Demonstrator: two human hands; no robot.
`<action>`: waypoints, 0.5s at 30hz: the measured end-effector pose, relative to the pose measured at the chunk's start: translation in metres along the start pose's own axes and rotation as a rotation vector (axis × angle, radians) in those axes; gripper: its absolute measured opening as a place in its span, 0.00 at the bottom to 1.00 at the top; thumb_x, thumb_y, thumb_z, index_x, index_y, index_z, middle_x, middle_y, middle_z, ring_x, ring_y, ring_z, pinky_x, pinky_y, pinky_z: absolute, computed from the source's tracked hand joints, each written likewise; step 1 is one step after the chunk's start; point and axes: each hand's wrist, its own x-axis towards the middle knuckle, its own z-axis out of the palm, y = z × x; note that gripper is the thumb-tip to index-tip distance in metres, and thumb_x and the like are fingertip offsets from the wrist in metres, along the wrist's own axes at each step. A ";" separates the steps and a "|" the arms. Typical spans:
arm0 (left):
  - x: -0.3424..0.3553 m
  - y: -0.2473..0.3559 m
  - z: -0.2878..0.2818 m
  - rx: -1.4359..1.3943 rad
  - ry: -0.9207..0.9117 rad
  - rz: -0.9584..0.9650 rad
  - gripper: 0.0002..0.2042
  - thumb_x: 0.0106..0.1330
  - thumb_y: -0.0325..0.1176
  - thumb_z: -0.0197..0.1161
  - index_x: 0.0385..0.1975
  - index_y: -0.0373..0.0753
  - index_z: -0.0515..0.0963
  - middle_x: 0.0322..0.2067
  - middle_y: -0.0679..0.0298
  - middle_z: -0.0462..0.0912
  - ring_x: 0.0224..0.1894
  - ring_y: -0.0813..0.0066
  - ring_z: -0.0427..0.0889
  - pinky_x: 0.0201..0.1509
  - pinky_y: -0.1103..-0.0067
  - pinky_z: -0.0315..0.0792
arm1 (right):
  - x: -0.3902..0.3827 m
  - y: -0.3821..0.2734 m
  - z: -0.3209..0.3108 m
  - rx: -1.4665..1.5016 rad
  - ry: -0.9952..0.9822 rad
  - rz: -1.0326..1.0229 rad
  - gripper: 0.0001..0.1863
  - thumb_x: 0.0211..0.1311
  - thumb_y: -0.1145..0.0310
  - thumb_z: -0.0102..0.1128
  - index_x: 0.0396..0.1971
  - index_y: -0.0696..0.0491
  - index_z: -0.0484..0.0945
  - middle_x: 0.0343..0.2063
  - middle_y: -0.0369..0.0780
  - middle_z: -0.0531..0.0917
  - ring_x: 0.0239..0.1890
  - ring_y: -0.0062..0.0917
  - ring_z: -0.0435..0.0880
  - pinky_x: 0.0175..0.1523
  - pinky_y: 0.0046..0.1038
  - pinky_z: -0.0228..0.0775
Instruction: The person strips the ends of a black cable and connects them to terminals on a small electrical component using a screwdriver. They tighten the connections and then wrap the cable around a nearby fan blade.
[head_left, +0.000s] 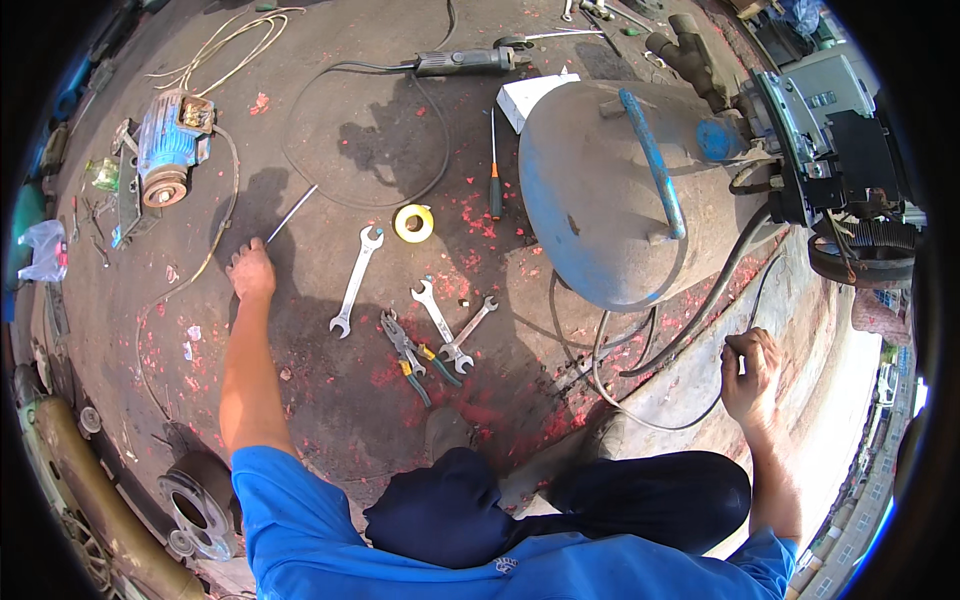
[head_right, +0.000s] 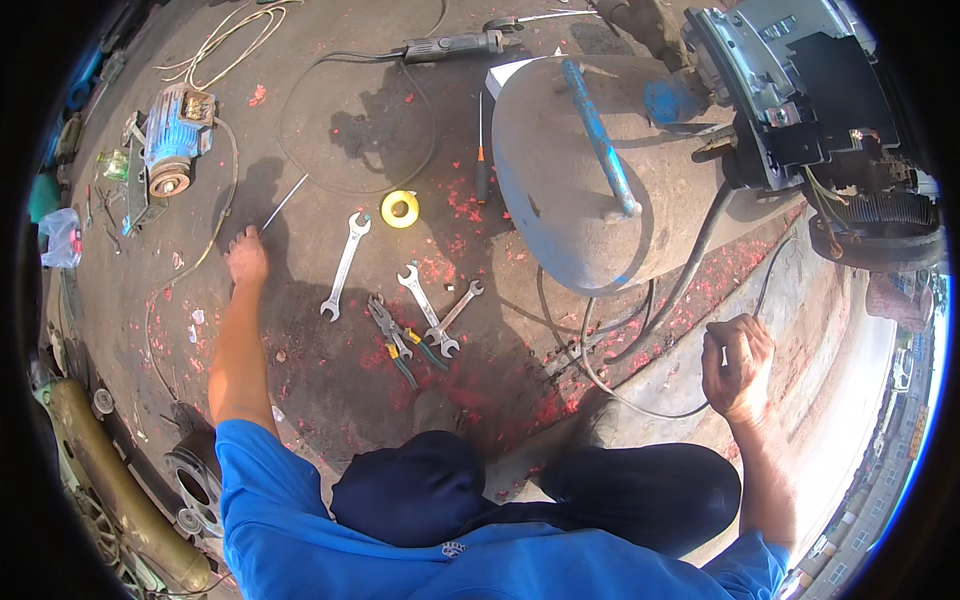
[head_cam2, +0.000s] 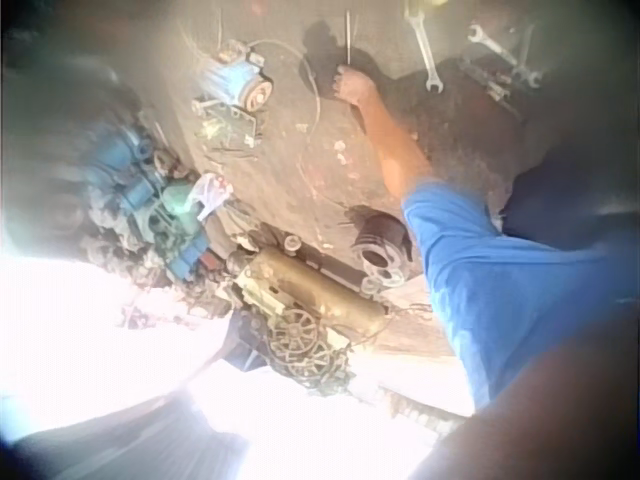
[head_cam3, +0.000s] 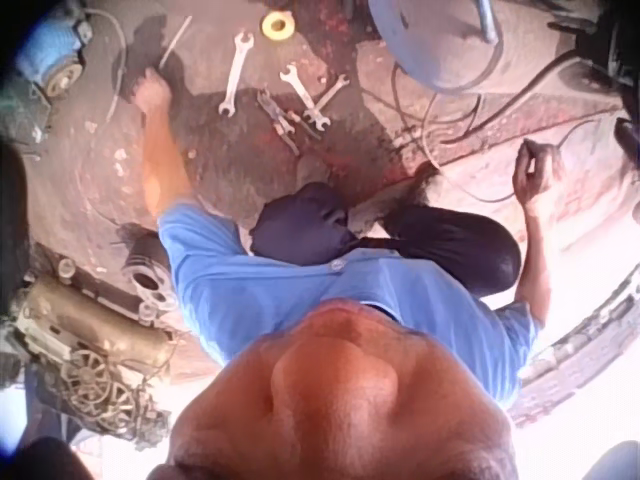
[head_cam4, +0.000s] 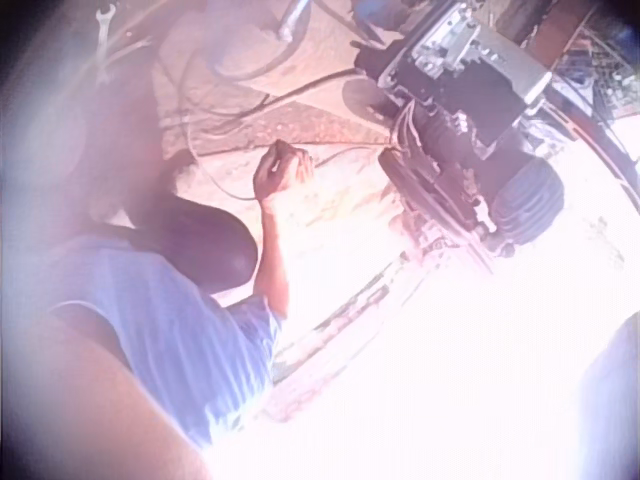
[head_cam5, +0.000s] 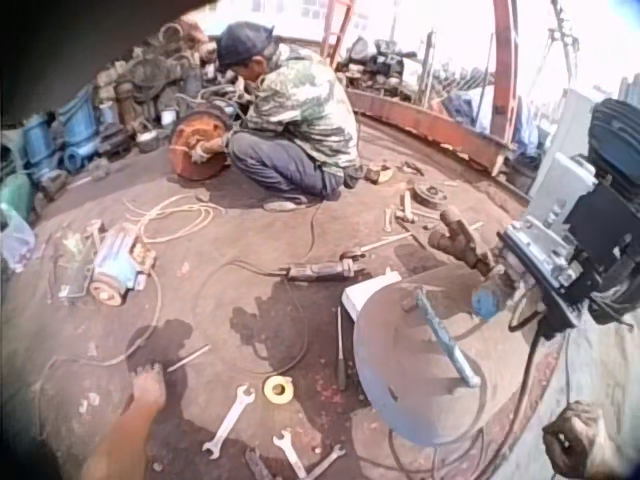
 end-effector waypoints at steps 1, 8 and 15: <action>0.002 0.013 -0.011 -0.229 0.047 -0.006 0.11 0.76 0.37 0.50 0.45 0.40 0.78 0.43 0.53 0.81 0.51 0.56 0.81 0.55 0.57 0.73 | 0.001 -0.002 -0.001 -0.001 0.008 0.001 0.12 0.51 0.85 0.60 0.35 0.57 0.73 0.25 0.42 0.78 0.25 0.37 0.76 0.33 0.37 0.67; -0.128 0.235 -0.217 -1.697 -0.305 0.226 0.16 0.75 0.32 0.54 0.57 0.30 0.72 0.36 0.59 0.80 0.32 0.72 0.82 0.39 0.73 0.78 | 0.016 -0.026 -0.003 0.108 0.078 -0.101 0.12 0.45 0.82 0.66 0.31 0.55 0.76 0.24 0.38 0.80 0.24 0.34 0.78 0.32 0.36 0.67; -0.235 0.228 -0.325 -2.335 -0.805 0.431 0.10 0.74 0.33 0.54 0.48 0.35 0.73 0.43 0.48 0.83 0.47 0.55 0.83 0.53 0.61 0.78 | -0.002 -0.043 -0.044 0.453 0.058 0.055 0.11 0.51 0.81 0.65 0.35 0.59 0.75 0.30 0.45 0.82 0.31 0.39 0.83 0.38 0.37 0.75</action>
